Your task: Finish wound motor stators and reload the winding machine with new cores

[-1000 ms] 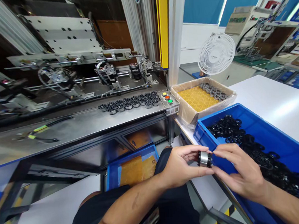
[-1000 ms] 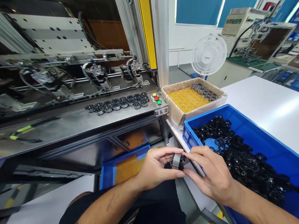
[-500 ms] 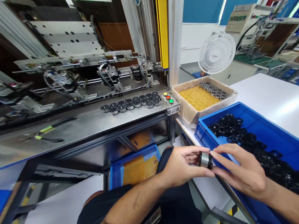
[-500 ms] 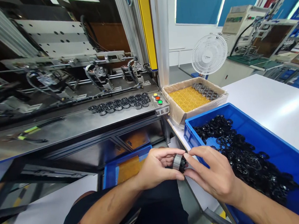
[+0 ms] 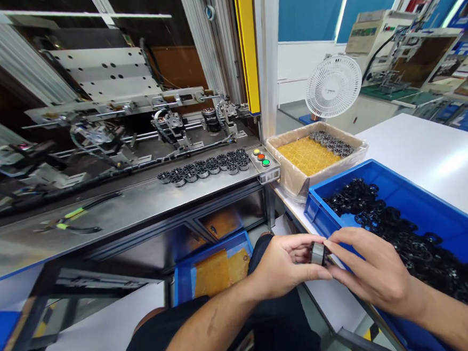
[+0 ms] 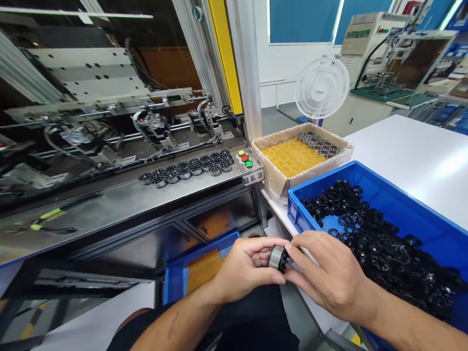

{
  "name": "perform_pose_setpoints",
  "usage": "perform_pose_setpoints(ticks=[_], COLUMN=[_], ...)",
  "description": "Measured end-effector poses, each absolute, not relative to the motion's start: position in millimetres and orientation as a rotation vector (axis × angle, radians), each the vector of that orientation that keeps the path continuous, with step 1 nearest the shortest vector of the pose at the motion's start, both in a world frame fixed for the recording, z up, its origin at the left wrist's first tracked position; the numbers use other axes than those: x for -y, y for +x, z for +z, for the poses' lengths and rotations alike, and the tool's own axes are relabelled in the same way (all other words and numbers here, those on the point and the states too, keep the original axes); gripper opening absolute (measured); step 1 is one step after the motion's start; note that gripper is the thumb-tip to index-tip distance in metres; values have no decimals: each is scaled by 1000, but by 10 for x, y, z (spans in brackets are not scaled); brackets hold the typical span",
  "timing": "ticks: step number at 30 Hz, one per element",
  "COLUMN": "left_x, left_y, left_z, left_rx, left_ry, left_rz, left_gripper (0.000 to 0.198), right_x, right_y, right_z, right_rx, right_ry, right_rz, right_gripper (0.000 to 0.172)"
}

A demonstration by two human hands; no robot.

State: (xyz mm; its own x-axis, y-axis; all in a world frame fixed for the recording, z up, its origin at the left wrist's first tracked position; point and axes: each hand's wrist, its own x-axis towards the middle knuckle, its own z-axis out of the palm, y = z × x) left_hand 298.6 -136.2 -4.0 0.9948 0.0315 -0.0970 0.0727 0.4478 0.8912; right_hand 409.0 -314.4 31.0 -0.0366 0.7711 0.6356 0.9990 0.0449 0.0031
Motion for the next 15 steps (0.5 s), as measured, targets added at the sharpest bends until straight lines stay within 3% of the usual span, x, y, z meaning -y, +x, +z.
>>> perform_pose_setpoints(ticks=[4,8,11,15], left_x=[1376,1332,1325,1407], left_y=[2948,2860,2824,2799], left_z=[-36,30,36,-2], left_rx=[30,255,342,319], left_ry=[1186,1472,1649,1652], left_rz=[7,98,148,203], left_gripper=[64,53,49,47], right_x=[3123,3111,3112,3118], right_y=[4107,4178,4182,4113], right_z=[331,381,402,381], right_rx=[1811,1614,1555,1516], right_ry=[-1774,-1772,-1767,-1771], right_rz=[-606,-296,-100,-101], right_gripper=[35,44,35,24])
